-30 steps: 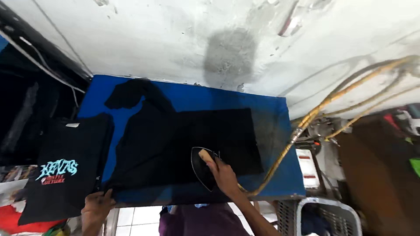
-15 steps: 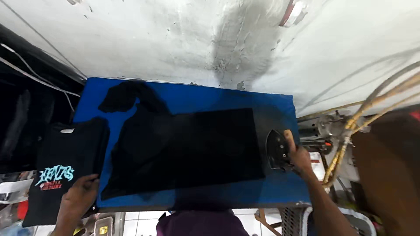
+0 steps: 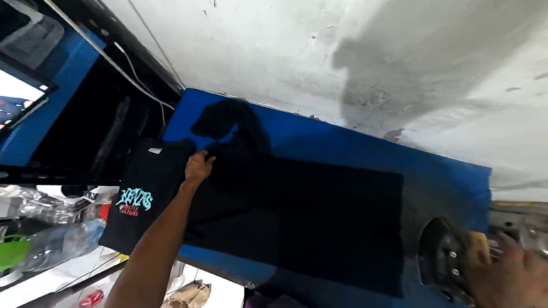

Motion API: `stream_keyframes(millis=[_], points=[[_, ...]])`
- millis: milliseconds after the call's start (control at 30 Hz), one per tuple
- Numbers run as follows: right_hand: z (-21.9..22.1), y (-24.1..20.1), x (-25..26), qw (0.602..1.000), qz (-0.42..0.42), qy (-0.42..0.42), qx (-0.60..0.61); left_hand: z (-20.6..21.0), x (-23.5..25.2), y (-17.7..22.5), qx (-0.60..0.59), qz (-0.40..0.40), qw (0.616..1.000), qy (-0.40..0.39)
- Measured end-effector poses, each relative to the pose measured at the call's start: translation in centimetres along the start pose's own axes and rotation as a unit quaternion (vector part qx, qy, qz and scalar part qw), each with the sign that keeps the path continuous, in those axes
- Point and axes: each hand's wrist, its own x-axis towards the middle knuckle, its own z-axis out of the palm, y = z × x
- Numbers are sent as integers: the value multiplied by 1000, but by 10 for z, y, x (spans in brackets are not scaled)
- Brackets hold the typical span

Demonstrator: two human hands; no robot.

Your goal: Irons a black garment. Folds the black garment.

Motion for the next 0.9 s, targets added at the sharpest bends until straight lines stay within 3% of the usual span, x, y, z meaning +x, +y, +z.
stream_keyframes(millis=[100,200,333,467,533,700,900], points=[[21,-47,33,985,-161,-39,36,2,11,3,-15,1,1000,5],[66,-95,69,958,-263,-95,58,0,14,14,-89,57,993,-42],[121,-122,92,937,-314,-154,1,-9,7,34,-62,126,989,-54],[100,-122,91,939,-305,-160,5,-30,-15,13,-60,233,971,-3],[73,-113,80,940,-311,-137,35,-44,-32,-21,-79,307,948,14],[17,-64,5,945,-305,-84,85,-59,-111,-93,-91,389,916,34],[56,-21,-108,959,-249,-125,42,10,-166,-145,-61,319,945,29]])
